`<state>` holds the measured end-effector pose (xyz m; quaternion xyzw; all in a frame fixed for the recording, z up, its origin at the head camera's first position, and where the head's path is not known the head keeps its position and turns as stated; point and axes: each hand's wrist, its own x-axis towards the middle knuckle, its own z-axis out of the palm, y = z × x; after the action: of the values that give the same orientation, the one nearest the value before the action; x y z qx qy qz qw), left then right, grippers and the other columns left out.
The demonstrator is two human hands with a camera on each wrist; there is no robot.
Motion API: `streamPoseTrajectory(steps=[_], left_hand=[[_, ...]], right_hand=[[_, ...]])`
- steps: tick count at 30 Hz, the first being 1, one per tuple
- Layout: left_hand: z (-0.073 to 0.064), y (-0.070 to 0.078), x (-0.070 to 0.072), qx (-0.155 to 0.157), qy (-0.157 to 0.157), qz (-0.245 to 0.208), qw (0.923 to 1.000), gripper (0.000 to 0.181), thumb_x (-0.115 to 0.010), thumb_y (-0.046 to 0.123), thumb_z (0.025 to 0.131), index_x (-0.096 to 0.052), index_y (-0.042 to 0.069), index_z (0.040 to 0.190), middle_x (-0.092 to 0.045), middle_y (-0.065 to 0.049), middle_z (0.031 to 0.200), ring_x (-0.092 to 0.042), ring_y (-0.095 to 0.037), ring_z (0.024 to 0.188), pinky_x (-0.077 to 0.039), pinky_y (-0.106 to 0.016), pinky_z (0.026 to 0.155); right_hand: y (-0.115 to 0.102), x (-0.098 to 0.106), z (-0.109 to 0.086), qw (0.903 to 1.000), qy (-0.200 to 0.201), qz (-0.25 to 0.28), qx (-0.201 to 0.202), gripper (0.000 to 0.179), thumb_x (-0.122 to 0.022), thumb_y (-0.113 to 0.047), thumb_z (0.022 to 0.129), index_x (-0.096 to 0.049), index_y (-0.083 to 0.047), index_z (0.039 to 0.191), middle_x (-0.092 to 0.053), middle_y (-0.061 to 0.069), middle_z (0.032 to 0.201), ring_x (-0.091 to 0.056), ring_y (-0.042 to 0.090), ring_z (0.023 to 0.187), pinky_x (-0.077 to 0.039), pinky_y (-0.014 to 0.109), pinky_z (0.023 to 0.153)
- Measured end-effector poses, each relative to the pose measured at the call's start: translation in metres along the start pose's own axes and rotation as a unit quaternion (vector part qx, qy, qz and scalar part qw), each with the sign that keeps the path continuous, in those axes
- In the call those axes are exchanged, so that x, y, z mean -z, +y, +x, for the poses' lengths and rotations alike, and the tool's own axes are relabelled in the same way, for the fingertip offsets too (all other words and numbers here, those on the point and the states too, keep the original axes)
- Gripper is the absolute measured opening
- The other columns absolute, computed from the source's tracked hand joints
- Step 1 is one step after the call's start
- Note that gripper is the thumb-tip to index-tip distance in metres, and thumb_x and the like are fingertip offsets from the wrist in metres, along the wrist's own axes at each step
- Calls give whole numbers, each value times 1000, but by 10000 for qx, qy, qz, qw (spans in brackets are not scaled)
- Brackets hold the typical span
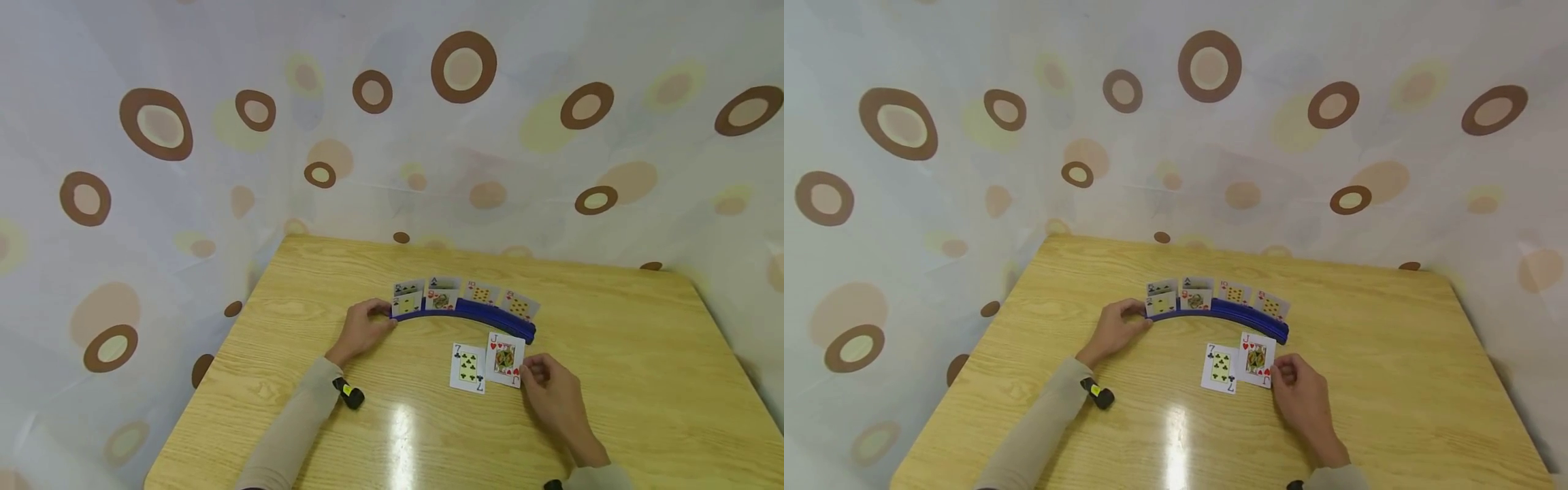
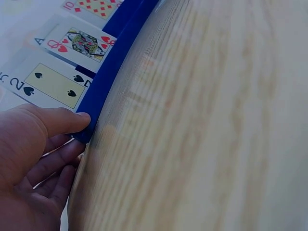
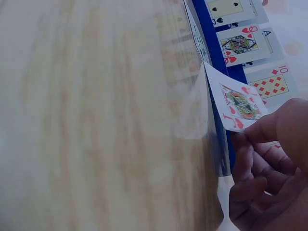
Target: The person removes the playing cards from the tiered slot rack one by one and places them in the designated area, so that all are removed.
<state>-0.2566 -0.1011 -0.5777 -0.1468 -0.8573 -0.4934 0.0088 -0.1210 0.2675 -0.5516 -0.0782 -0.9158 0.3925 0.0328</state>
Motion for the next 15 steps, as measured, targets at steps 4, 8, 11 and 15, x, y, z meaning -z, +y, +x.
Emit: streamPoseTrajectory(steps=[4,8,11,15], left_hand=[[0,0,0,39,8,27,10000,30,-84,10,96,-77,2,124,-80,-15,117,-75,-31,114,-58,-51,107],[0,0,0,72,-19,-10,10000,31,-84,9,95,-77,1,124,-80,-16,118,-75,-31,114,-58,-51,108],[0,0,0,108,-12,-38,9999,31,-85,9,95,-77,1,124,-80,-16,118,-75,-32,115,-58,-52,108],[0,1,0,125,2,-11,9999,31,-85,10,95,-77,2,124,-80,-15,118,-75,-31,115,-58,-51,108]], right_hand=[[1,5,-2,9992,-322,-155,-183,21,-69,-13,104,-71,4,116,-77,16,102,-64,17,85,-48,20,69],[3,9,-3,9982,-431,-307,-299,21,-70,-14,102,-72,4,113,-77,14,99,-64,16,83,-48,21,67],[4,11,-4,9976,-456,-409,-326,21,-71,-14,100,-73,3,112,-78,12,96,-64,15,81,-48,21,66],[3,12,-5,9975,-427,-423,-359,22,-72,-13,98,-74,3,113,-78,10,93,-64,15,80,-47,21,65]])
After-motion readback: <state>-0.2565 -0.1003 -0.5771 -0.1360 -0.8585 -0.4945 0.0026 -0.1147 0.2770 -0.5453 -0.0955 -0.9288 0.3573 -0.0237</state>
